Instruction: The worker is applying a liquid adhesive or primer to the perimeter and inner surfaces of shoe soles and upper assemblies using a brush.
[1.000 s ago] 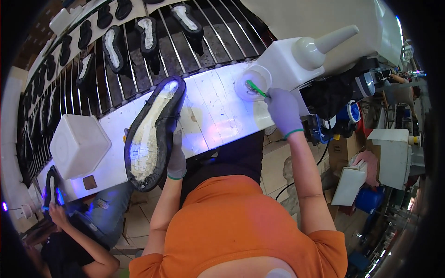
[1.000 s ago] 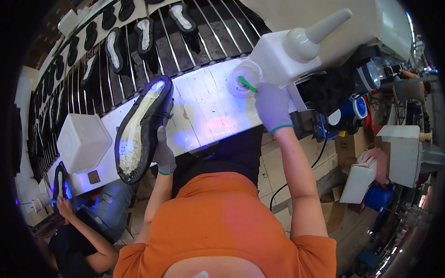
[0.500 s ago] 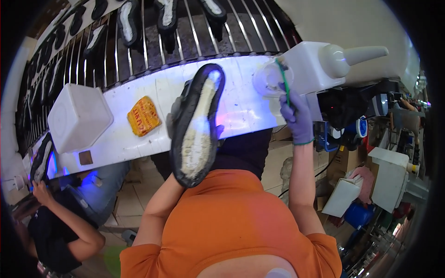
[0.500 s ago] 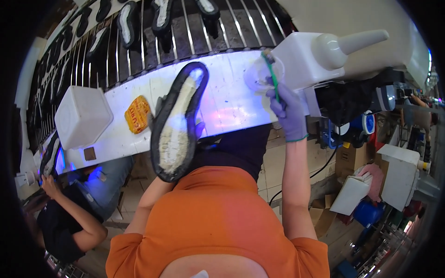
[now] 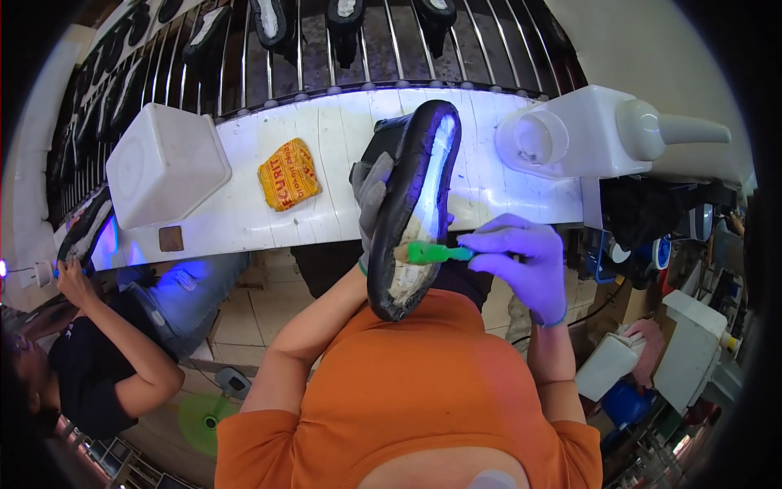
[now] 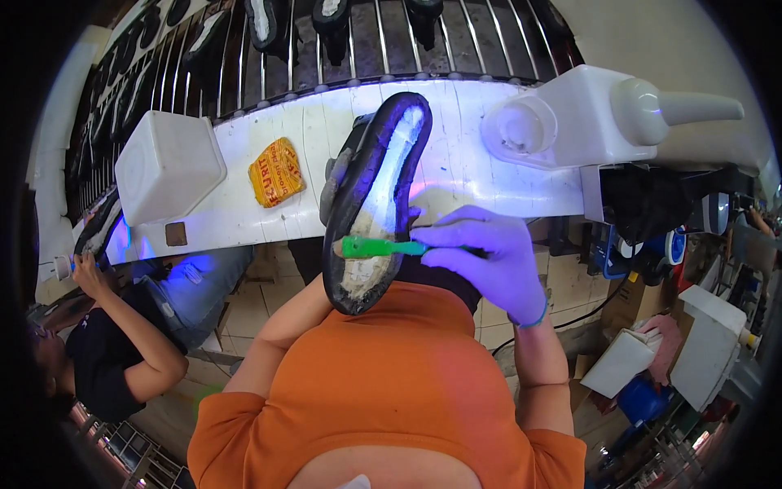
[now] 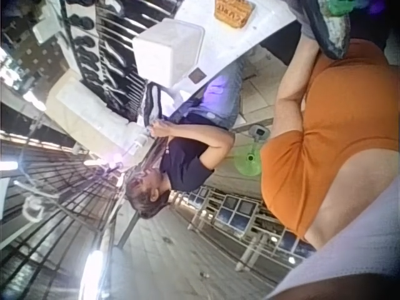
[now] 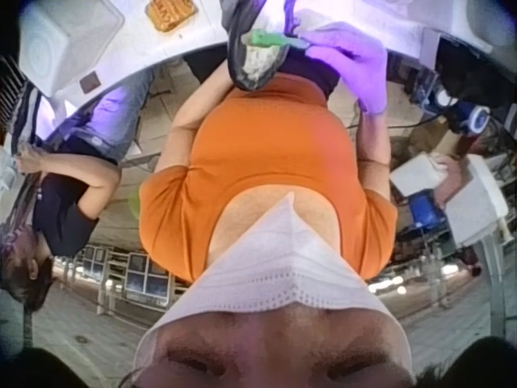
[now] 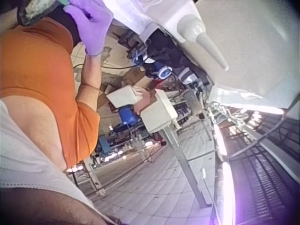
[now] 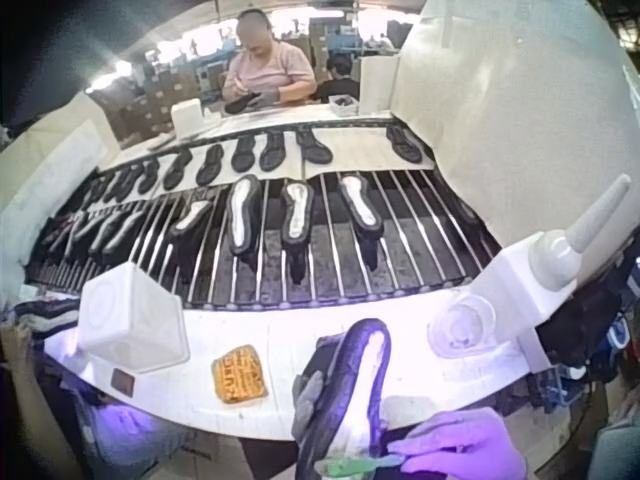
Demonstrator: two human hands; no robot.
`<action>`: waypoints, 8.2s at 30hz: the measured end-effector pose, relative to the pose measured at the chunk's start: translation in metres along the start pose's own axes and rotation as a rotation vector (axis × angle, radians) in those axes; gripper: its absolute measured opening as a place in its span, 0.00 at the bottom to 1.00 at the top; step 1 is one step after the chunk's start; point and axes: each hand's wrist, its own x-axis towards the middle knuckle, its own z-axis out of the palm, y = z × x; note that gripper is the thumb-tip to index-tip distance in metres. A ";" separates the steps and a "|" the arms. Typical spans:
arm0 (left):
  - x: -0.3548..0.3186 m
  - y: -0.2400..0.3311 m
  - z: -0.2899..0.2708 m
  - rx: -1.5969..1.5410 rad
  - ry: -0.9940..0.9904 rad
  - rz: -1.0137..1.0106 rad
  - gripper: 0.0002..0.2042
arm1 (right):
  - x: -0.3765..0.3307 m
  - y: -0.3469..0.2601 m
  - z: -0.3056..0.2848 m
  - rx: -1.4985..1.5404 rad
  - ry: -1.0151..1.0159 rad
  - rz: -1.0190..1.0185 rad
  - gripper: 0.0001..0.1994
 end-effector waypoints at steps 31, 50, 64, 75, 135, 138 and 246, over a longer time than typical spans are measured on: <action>-0.013 -0.022 0.017 -0.094 0.158 0.184 0.27 | 0.058 0.058 -0.029 -0.279 0.352 0.129 0.10; 0.013 -0.008 -0.001 -0.116 0.073 0.135 0.24 | -0.004 -0.001 -0.005 -0.197 -0.002 -0.092 0.13; 0.055 0.027 -0.036 -0.058 -0.126 0.150 0.28 | -0.005 -0.037 -0.012 -0.446 -0.025 -0.453 0.16; 0.088 0.033 -0.080 -0.491 -0.656 -0.043 0.39 | 0.017 -0.059 -0.034 -0.661 0.049 -0.659 0.18; 0.144 -0.065 -0.033 -0.888 -1.233 -0.555 0.36 | 0.029 -0.025 -0.110 -0.440 0.257 -0.012 0.08; 0.124 -0.072 -0.027 -0.844 -1.062 -0.648 0.34 | 0.000 0.047 -0.111 -0.899 0.483 -0.009 0.09; 0.098 0.027 -0.021 -1.002 -0.687 -0.874 0.29 | 0.110 -0.007 -0.109 -0.302 0.015 -0.147 0.10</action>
